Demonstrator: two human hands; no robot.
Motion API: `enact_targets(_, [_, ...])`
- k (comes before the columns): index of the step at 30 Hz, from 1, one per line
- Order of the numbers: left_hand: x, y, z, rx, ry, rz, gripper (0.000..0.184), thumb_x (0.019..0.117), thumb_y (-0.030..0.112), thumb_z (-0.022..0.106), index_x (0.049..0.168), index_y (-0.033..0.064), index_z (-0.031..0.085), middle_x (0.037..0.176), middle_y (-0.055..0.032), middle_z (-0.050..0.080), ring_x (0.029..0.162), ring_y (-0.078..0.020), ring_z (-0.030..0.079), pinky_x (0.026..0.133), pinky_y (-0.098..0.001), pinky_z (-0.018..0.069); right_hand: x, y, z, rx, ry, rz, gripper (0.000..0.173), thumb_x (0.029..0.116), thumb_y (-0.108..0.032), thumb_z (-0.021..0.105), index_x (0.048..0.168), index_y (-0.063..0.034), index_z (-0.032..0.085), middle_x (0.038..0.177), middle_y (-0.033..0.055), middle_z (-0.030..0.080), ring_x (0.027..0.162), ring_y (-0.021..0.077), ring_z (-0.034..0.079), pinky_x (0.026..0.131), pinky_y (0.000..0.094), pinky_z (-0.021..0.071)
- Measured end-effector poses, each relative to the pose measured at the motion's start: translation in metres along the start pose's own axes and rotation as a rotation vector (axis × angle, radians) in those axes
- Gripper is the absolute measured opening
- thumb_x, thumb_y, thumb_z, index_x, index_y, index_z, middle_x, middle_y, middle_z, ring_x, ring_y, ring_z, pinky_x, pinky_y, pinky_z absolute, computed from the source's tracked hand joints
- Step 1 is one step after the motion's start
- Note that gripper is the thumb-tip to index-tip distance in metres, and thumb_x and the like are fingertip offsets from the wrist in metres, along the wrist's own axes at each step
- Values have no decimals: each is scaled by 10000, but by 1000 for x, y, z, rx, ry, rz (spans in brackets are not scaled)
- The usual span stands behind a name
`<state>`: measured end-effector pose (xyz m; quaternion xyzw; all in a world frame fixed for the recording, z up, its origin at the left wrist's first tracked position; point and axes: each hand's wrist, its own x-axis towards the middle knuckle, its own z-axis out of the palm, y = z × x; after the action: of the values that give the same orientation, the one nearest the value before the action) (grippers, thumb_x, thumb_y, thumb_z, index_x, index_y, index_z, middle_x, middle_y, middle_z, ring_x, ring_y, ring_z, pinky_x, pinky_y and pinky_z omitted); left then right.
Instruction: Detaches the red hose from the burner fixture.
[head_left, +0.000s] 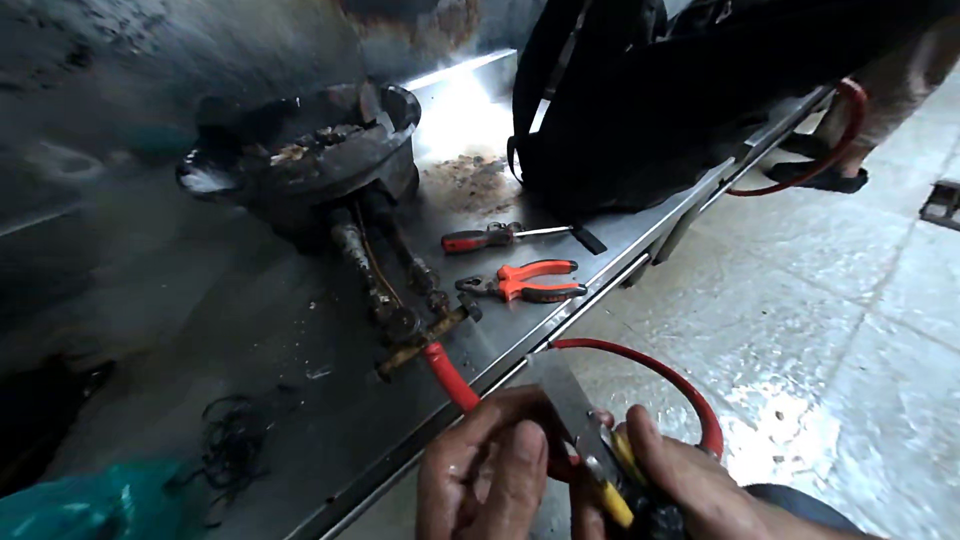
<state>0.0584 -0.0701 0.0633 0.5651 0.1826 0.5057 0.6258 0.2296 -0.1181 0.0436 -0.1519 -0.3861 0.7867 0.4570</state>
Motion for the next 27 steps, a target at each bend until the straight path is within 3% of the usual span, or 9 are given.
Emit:
enact_targets(4, [-2,-4,1,-46,17,2,257,1049,226,544,1136,72,729,1037,-21,755,838,-44,703,745,-206,593,2,3,3,-12,57,-14,614,960,-735,377,1105,-188,616,709,-52,641,521,40,602,453,215,519])
enact_targets(5, [-2,-5,1,-58,25,-2,250,1046,215,548,1136,69,730,1030,-27,755,831,-47,703,737,-208,593,2,3,4,-22,63,-10,619,961,-738,372,1093,-186,620,700,-52,641,514,42,602,444,217,517])
enact_targets(8, [-4,-7,1,-81,42,1,238,1036,216,567,1125,72,733,1009,-26,760,820,-46,706,740,-209,597,2,4,5,-58,101,19,666,954,-761,363,897,-158,642,627,-46,597,482,51,598,404,221,500])
enact_targets(10, [-5,-7,1,-81,41,9,238,1030,227,577,1127,77,733,1007,-22,764,853,-53,717,772,-215,599,2,5,5,-75,99,17,668,959,-761,354,870,-161,634,622,-48,595,486,48,601,407,218,500])
enact_targets(27, [0,-15,-1,-93,41,-13,228,1021,207,589,1131,59,723,1009,-17,756,839,-43,705,749,-205,592,3,5,1,-23,110,27,649,947,-759,381,919,-171,654,645,-56,611,503,40,611,425,217,512])
